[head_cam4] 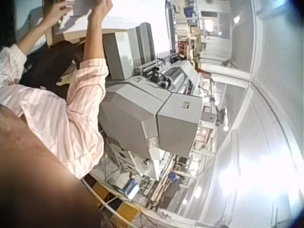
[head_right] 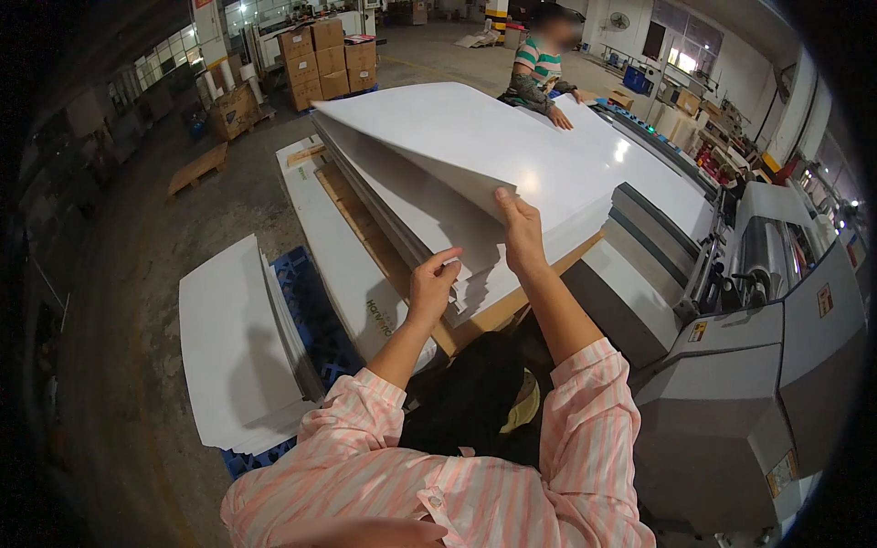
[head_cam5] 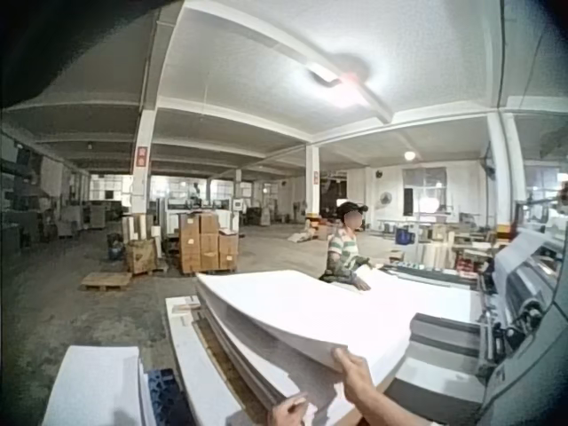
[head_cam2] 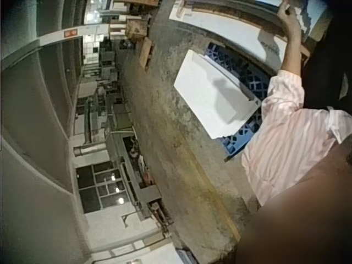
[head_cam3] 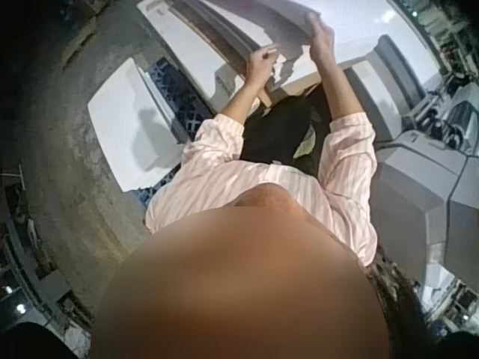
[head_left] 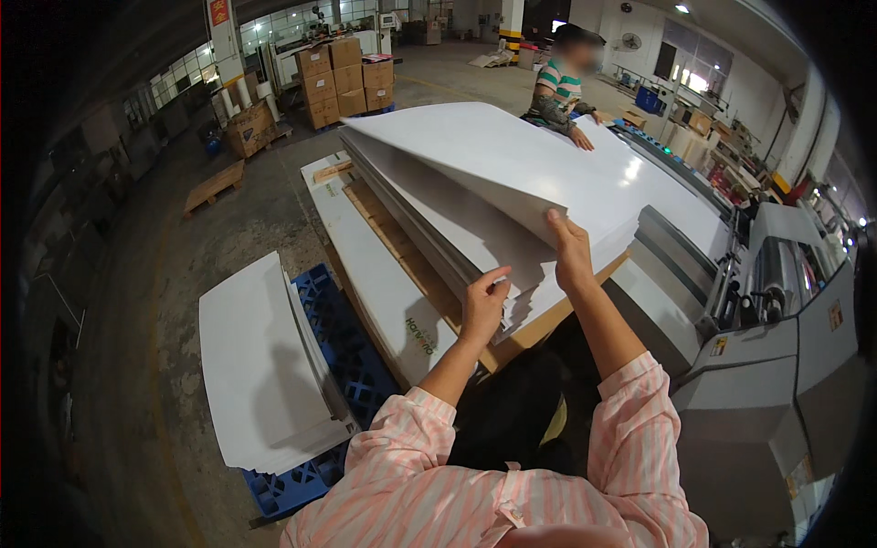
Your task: The recorder prepares and feeds large sheets of paper into an industrial laminating or processing machine.
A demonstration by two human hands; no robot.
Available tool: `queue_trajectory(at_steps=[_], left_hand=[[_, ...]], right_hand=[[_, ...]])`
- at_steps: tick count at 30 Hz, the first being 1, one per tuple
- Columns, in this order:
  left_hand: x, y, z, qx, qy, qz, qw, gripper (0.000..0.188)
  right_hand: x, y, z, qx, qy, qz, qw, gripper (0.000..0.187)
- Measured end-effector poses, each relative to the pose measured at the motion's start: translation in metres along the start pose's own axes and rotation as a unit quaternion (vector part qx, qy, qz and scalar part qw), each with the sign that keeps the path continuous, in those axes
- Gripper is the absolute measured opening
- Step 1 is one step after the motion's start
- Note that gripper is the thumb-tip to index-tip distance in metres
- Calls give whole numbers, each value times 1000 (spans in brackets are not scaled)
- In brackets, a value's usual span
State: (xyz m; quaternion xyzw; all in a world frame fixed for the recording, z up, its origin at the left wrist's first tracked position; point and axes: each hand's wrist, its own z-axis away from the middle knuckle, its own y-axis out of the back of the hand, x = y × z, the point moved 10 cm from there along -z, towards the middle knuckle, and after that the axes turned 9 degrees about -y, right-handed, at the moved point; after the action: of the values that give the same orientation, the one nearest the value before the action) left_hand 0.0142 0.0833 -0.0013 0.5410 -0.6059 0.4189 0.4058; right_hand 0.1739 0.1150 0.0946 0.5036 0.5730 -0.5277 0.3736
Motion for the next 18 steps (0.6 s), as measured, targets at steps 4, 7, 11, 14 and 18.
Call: queue_trajectory(at_steps=[4,7,11,14,18], left_hand=[[-3,4,4,53,-32,88,994,49],[-15,7,6,96,16,305,947,68],[-20,6,4,80,26,306,948,67],[-9,8,4,84,35,306,948,66],[-12,6,2,96,52,294,950,69]], right_hand=[[-29,-40,46,-1,252,371,894,22],[12,-43,41,-100,144,509,843,22],[-7,-57,65,-112,309,591,737,35],[-22,-75,80,-125,336,595,720,47],[-18,-66,80,-121,361,621,685,47]])
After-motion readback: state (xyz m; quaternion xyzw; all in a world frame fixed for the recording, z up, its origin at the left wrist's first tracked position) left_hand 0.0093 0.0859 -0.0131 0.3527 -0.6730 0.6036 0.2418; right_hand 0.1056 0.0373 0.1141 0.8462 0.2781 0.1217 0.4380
